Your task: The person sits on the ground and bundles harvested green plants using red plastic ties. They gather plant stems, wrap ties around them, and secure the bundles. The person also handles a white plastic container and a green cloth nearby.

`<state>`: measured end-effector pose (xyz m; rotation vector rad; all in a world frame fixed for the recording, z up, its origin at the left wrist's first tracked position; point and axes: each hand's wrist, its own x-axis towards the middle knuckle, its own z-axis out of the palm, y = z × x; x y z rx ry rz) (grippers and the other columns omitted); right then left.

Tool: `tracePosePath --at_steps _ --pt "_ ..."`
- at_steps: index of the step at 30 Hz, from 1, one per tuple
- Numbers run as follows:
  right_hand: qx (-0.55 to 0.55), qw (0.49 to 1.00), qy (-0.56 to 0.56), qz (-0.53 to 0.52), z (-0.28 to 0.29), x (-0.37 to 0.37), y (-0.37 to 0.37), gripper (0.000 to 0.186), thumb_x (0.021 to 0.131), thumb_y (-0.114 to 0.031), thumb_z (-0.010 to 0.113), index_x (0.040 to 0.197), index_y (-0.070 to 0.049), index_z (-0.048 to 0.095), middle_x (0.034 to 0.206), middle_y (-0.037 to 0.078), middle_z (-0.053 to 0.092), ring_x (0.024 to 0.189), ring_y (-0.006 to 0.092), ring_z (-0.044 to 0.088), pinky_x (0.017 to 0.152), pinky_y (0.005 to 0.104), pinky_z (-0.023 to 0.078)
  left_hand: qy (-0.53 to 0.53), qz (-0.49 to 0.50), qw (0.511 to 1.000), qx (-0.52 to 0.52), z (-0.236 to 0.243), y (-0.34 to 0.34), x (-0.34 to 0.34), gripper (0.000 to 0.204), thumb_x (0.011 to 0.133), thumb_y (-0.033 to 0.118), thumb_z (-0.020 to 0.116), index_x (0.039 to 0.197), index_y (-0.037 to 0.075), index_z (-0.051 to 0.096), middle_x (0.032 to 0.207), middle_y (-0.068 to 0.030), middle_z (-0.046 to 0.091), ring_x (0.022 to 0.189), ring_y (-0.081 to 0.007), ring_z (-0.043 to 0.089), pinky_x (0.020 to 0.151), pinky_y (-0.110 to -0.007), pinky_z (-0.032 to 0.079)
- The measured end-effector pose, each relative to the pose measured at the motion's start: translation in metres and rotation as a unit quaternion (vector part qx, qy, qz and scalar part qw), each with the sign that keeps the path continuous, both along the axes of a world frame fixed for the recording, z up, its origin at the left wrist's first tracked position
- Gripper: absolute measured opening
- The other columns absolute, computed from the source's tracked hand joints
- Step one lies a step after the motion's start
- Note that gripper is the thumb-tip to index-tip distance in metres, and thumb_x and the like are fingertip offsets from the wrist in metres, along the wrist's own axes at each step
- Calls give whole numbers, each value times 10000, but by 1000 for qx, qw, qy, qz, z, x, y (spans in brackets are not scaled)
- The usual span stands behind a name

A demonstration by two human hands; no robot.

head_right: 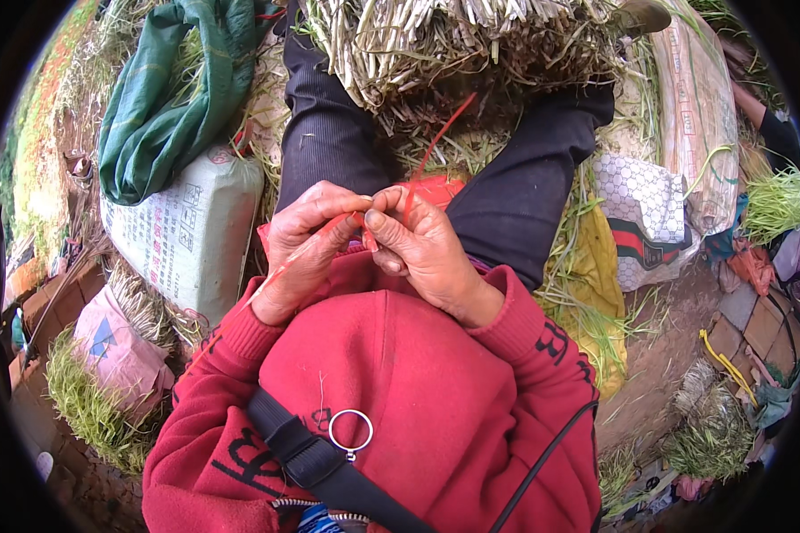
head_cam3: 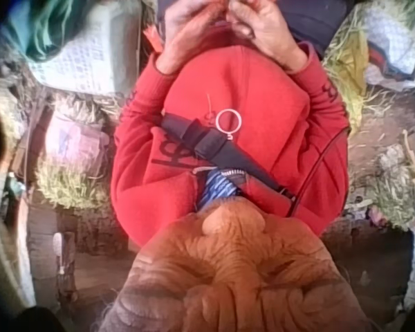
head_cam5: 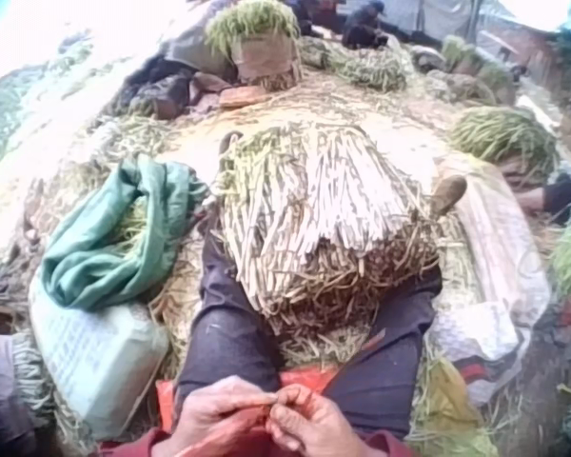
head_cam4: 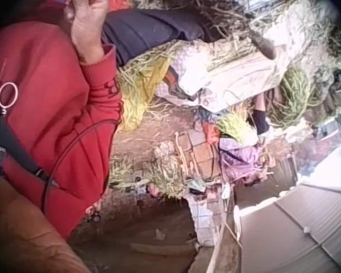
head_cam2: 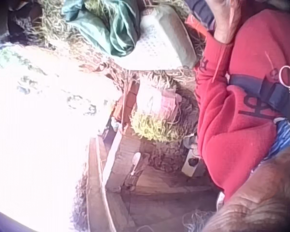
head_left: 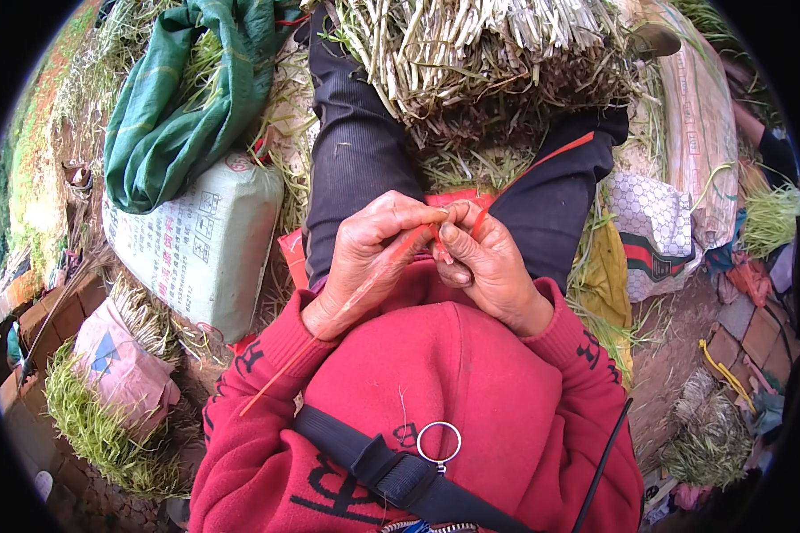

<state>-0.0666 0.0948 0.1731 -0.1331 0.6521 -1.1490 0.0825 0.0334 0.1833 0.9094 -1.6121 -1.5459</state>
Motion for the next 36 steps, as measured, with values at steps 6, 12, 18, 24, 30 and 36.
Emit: tracePosePath --at_steps 6,12,18,24,30,36 --pt "1 1000 4 -12 1 0 1 79 935 -111 510 1002 -71 521 771 -1 540 544 37 402 461 155 302 50 0 966 254 5 0 5 133 850 25 608 976 8 646 861 -57 618 634 -83 545 541 -176 426" --pt "-137 981 134 -22 5 4 3 194 919 -20 489 1107 -53 520 865 -1 550 620 32 443 534 155 356 151 69 874 457 12 0 3 116 861 64 607 967 24 629 781 -32 618 566 -64 492 487 -173 391" --pt "-93 980 168 -60 1 5 5 102 899 -75 568 995 -50 594 762 -31 542 599 23 424 532 155 351 152 52 892 423 4 6 2 111 867 78 610 956 19 641 796 -21 633 571 -26 484 485 -158 387" --pt "-75 993 73 -59 -5 3 2 106 926 -85 521 1015 -53 568 741 -24 525 556 29 389 507 163 336 161 63 928 329 2 13 -4 117 875 66 596 981 24 622 804 -20 630 602 -33 521 501 -157 404" --pt "-140 976 152 -62 4 5 3 170 908 -1 507 1067 -11 567 871 6 556 719 77 541 646 197 467 221 61 861 455 2 7 -2 100 879 92 598 957 33 616 784 -24 626 580 -48 517 478 -159 398" --pt "-183 961 203 -47 -1 0 3 163 901 -26 539 1059 3 568 910 19 565 846 113 586 763 226 494 180 53 882 433 0 9 0 127 873 101 601 993 62 594 811 -23 608 601 -70 514 498 -185 391"
